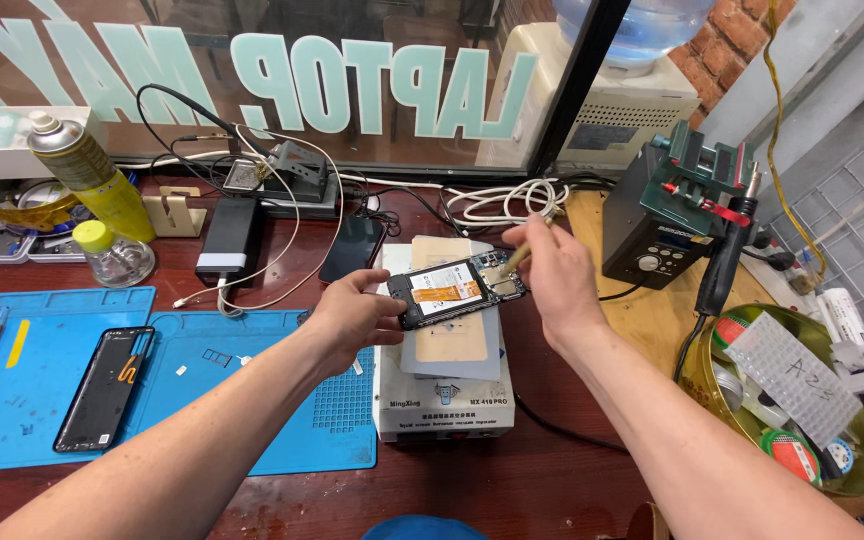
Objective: The person uses a small metal tool to scrape and clean the edges of a disassembled smartphone motherboard. They then place a black screen assembly onto the motherboard and press it into place.
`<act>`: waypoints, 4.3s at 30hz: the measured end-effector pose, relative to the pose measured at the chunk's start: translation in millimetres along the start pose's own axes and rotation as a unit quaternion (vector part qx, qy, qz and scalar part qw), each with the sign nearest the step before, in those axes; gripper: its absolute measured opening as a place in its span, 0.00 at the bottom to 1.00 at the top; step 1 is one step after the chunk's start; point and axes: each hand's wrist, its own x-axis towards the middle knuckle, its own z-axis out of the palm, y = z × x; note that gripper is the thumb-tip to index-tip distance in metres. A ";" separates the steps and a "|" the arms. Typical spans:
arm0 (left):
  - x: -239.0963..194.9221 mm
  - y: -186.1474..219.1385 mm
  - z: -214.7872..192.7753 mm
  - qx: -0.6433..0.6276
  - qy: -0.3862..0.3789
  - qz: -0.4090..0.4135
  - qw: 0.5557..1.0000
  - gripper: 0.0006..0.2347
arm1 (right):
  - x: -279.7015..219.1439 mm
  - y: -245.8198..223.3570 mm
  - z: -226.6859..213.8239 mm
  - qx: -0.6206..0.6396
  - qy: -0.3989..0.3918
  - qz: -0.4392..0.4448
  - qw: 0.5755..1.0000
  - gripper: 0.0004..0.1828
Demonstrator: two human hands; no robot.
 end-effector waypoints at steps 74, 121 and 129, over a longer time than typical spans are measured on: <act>13.1 1.1 4.6 0.076 0.008 0.083 0.994 0.11 | 2.4 -50.8 99.7 -0.305 -0.188 -0.141 0.923 0.11; 29.4 -73.6 -121.6 0.172 0.258 -0.046 0.950 0.09 | -7.4 -54.0 71.6 -0.055 -0.076 0.021 0.995 0.04; 44.2 -138.4 -205.2 0.211 0.500 -0.084 0.836 0.13 | -9.1 -52.2 72.0 -0.100 -0.068 -0.021 0.992 0.03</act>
